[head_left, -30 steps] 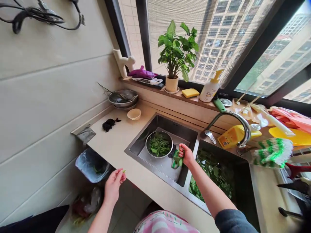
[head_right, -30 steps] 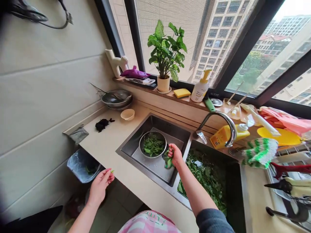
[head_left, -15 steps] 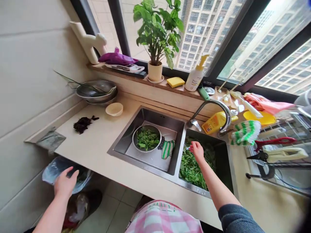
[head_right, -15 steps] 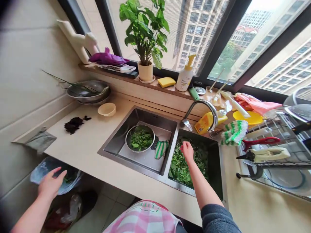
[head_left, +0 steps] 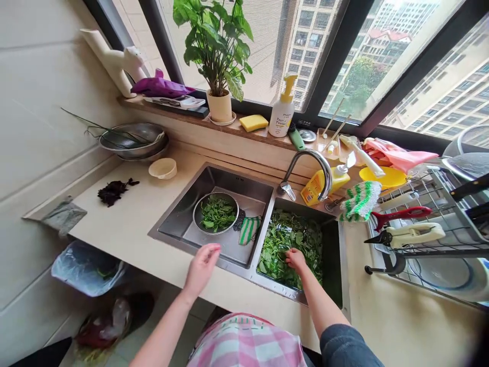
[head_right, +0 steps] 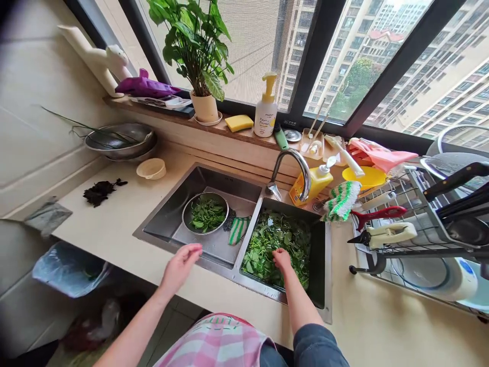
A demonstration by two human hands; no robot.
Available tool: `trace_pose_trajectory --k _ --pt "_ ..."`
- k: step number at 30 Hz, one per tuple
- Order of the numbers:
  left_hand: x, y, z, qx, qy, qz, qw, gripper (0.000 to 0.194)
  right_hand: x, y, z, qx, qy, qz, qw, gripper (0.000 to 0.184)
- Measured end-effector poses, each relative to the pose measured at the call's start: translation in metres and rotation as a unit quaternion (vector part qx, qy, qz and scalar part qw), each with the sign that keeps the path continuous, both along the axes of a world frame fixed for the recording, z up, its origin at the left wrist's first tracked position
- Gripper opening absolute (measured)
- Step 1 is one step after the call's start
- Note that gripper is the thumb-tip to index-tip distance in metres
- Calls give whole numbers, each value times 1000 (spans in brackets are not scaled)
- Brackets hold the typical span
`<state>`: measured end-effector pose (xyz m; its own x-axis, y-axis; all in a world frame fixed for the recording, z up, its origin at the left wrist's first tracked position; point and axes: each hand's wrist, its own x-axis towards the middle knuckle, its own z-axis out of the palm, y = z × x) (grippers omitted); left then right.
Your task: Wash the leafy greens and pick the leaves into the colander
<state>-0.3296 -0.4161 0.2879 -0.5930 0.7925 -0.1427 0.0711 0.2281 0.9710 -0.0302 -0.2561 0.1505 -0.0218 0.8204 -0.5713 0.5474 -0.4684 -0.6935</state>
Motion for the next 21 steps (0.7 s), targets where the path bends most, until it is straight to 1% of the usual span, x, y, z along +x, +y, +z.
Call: trace_pose_trajectory --k 3,4,6,8,10,12,13,15,17,19,21 --pt "45 19 -5 4 -30 -152 988 22 32 -3 33 1 72 18 997 22" --pt "60 26 -8 5 -37 -183 982 21 43 -6 46 -1 114 27 993 23" --pt "92 41 -16 -1 -58 -232 971 21 59 -13 73 -15 213 49 976 25" --pt "125 54 -24 -26 -105 -271 956 28 64 -25 96 -27 287 77 954 26" --pt "155 63 -31 -50 -177 -306 934 40 58 -37 111 -12 301 111 947 27" --pt "174 66 -35 -58 -233 -308 921 37 47 -47 118 7 292 158 943 27" --pt "178 67 -36 -59 -247 -292 922 33 41 -51 119 10 290 177 940 26" --pt "170 63 -34 -65 -254 -234 936 28 34 -51 111 7 286 186 940 25" --pt "142 51 -28 -69 -239 -168 954 29 32 -43 94 18 257 151 954 28" --pt "95 31 -19 -57 -200 -99 973 33 33 -32 70 50 169 121 977 25" --pt "34 4 -11 -29 -152 5 988 38 32 -21 43 75 46 146 985 19"
